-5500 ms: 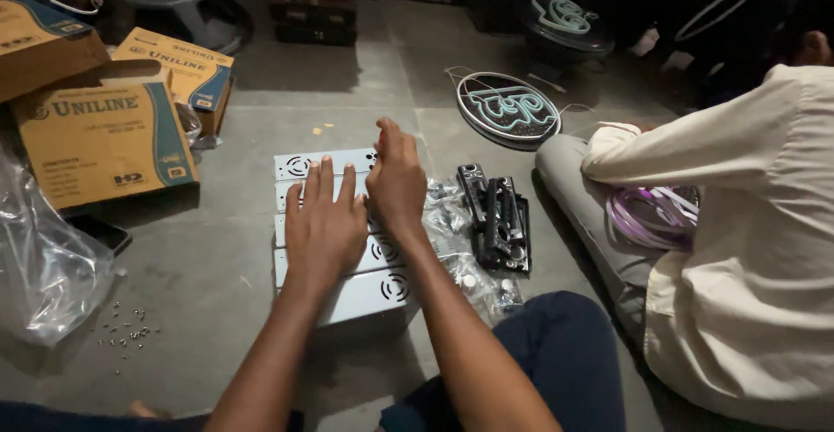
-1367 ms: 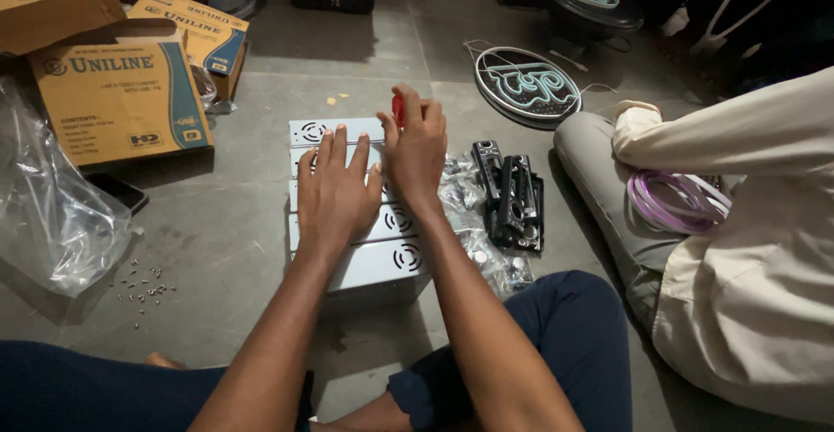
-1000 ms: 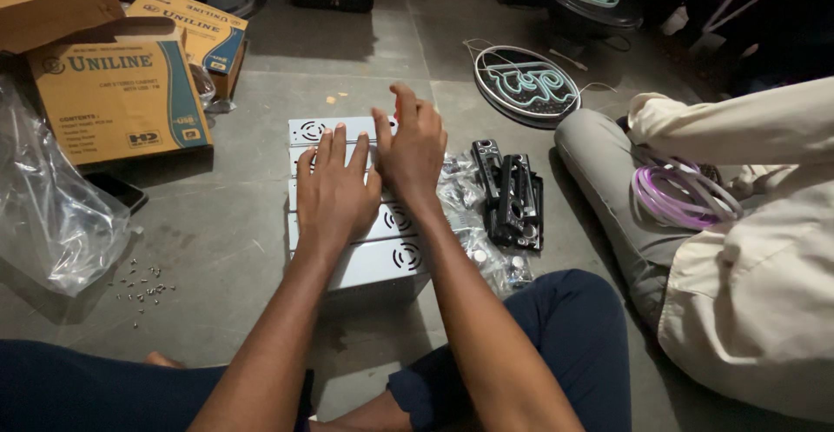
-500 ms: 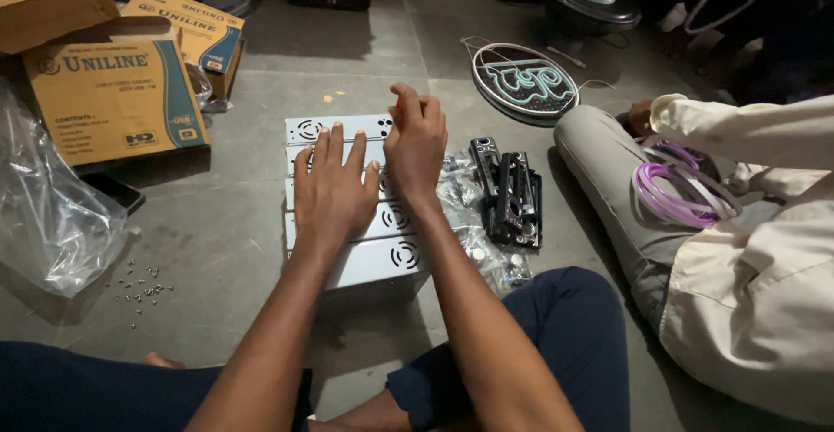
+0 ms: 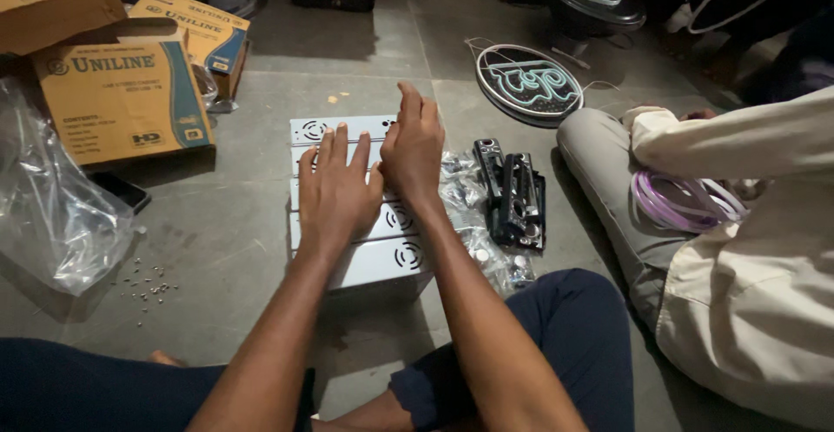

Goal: The person sits on the floor and uses a red-handled screwdriver to fasten screws into stacked silver metal chassis units. They then separate the chassis units and place them on the floor.

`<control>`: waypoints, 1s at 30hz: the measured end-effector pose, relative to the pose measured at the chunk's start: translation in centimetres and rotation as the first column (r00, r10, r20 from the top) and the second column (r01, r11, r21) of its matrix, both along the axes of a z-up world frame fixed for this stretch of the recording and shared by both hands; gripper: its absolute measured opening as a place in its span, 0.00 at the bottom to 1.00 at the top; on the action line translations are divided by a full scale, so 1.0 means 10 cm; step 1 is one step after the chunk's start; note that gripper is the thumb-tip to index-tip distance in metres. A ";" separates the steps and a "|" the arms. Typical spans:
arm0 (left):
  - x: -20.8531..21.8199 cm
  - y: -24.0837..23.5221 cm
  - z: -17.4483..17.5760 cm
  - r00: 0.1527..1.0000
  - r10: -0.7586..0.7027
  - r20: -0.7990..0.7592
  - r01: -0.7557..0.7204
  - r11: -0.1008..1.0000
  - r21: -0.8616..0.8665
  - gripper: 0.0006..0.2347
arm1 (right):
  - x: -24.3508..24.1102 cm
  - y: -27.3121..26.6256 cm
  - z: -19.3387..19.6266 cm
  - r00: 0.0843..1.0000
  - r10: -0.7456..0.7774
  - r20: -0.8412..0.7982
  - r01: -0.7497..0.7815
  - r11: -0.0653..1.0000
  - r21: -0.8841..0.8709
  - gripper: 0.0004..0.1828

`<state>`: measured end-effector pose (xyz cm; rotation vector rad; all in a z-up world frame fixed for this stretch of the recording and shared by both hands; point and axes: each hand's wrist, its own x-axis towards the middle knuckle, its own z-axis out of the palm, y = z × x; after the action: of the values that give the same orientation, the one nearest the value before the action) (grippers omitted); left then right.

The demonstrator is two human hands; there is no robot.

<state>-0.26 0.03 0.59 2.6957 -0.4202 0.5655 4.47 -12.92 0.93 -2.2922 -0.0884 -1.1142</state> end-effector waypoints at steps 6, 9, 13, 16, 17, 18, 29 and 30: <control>0.01 -0.01 -0.01 0.999 -0.010 0.047 0.011 1.000 -0.028 0.24 | -0.01 0.01 -0.01 0.996 0.001 -0.088 0.006 0.996 0.089 0.20; 0.00 -0.02 -0.01 0.998 -0.011 0.060 0.015 0.998 -0.060 0.23 | 0.00 -0.02 -0.01 0.997 -0.066 -0.028 0.066 0.998 -0.007 0.22; -0.02 0.00 -0.02 0.998 -0.005 0.063 0.008 0.999 -0.049 0.24 | 0.00 0.02 -0.02 1.000 -0.024 -0.009 0.024 0.998 -0.058 0.28; 0.00 -0.03 -0.04 0.998 0.010 0.066 -0.007 0.999 -0.038 0.24 | 0.00 0.02 0.00 1.000 -0.011 -0.003 0.010 0.995 -0.098 0.26; 0.00 -0.04 -0.05 0.997 0.015 0.075 -0.012 0.999 -0.035 0.24 | -0.01 0.02 0.01 1.000 -0.024 -0.001 0.024 0.995 -0.100 0.25; 0.00 -0.04 -0.04 0.996 0.018 0.088 -0.015 0.999 -0.030 0.24 | -0.01 0.03 0.03 0.999 -0.039 0.005 0.039 0.994 -0.101 0.23; 0.46 -0.18 0.09 0.990 0.035 -0.137 -0.071 0.961 -0.269 0.12 | -0.08 0.07 0.15 1.000 0.019 0.019 -0.022 0.992 0.128 0.21; 0.53 -0.20 0.06 0.993 0.017 -0.117 -0.057 0.937 -0.345 0.10 | -0.10 0.07 0.14 0.999 0.025 0.046 -0.029 0.995 0.091 0.21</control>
<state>5.04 -1.93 1.21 2.3831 -0.2147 0.4470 3.46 -12.23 2.29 -2.1795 -0.0835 -1.1328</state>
